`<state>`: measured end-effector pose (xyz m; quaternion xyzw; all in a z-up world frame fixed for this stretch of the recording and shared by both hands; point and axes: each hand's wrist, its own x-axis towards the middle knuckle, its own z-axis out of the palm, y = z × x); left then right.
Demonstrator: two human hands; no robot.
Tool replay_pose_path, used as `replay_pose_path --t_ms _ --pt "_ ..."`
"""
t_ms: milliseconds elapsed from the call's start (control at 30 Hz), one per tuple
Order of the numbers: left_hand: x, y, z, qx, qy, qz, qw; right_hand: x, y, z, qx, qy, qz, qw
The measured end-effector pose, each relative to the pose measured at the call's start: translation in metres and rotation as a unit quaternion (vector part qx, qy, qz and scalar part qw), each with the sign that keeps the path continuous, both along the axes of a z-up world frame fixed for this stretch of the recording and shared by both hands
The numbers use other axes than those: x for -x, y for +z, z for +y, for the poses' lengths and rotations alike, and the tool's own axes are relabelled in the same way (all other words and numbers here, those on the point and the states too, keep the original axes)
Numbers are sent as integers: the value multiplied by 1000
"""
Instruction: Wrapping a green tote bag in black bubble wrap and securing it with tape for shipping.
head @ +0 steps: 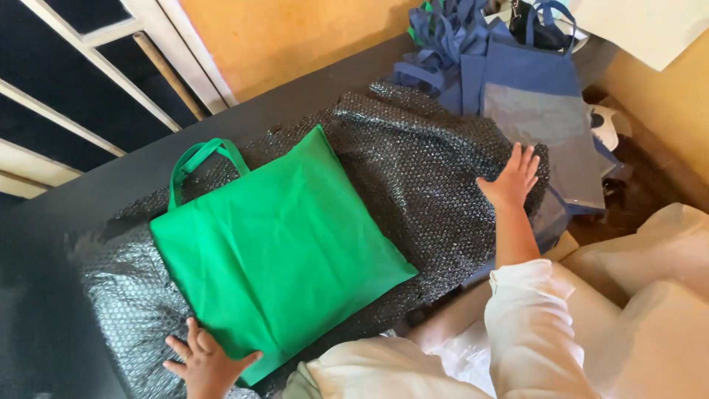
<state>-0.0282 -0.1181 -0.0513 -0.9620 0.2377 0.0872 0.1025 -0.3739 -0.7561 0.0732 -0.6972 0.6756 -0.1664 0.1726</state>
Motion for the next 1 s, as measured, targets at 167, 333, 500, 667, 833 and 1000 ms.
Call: replay_pose_path --t_ms 167,333,500,667,833,1000 --pt "4 -12 5 73 -9 -66 995 -12 -32 -79 -195 118 210 951" --pt "-1 -4 0 35 23 -1 999 -76 73 -6 -373 214 72 900" --pt "-3 42 -14 -6 69 121 990 -147 61 91 -397 329 -105 850" --pt "-21 73 4 218 74 148 962 -225 34 274 -293 677 -172 653" --pt "-50 55 10 340 -1 137 931 -263 31 414 -239 674 103 691" --pt "-24 77 -20 251 98 90 959 -258 10 473 -70 714 173 675"
